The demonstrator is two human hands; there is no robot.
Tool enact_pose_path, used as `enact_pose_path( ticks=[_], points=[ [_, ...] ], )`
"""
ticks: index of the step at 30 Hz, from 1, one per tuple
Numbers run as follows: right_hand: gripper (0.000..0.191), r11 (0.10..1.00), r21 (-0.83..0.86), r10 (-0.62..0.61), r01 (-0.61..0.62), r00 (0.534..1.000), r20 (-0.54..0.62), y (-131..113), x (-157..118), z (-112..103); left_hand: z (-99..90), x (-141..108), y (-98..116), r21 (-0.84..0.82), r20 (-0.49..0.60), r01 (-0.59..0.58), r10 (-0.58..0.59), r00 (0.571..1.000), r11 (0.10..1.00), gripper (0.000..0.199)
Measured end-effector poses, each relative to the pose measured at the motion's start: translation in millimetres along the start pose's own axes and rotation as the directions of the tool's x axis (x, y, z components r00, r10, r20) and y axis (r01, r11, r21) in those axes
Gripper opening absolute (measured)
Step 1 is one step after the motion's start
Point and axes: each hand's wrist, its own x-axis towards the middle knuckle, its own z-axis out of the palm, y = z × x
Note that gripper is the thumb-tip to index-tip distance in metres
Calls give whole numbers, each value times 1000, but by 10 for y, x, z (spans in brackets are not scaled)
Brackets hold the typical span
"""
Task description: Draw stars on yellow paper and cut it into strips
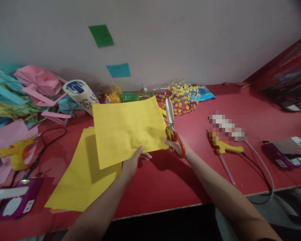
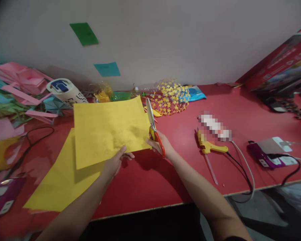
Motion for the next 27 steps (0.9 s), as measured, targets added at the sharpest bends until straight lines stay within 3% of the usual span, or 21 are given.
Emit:
enact_pose_path(
  ticks=[3, 6, 13, 18, 21, 27],
  points=[
    [43, 1000, -15, 11, -11, 999, 38, -72, -50, -80, -79, 112, -18, -9, -120, -56, 54, 991, 998, 48],
    [49, 991, -131, 30, -16, 994, 109, -110, -120, -169, -135, 225, -6, -148, -233, -97, 61, 970, 984, 46],
    [55, 923, -377, 180, -78, 953, 244, -153, -261, -316, -113, 269, 34, -190, -275, -160, 103, 956, 969, 46],
    [57, 821, -570, 211, -18, 938, 274, -211, -276, -283, -126, 233, 88, -187, -347, -308, 230, 909, 933, 46],
    [58, 833, -553, 205, -5, 931, 301, -227, -249, -161, -123, 216, 147, -192, -368, -355, 268, 890, 915, 41],
    [57, 926, -378, 107, 9, 952, 285, -241, -182, 53, -34, 163, 321, -191, -319, -329, 259, 912, 925, 39]
  ],
)
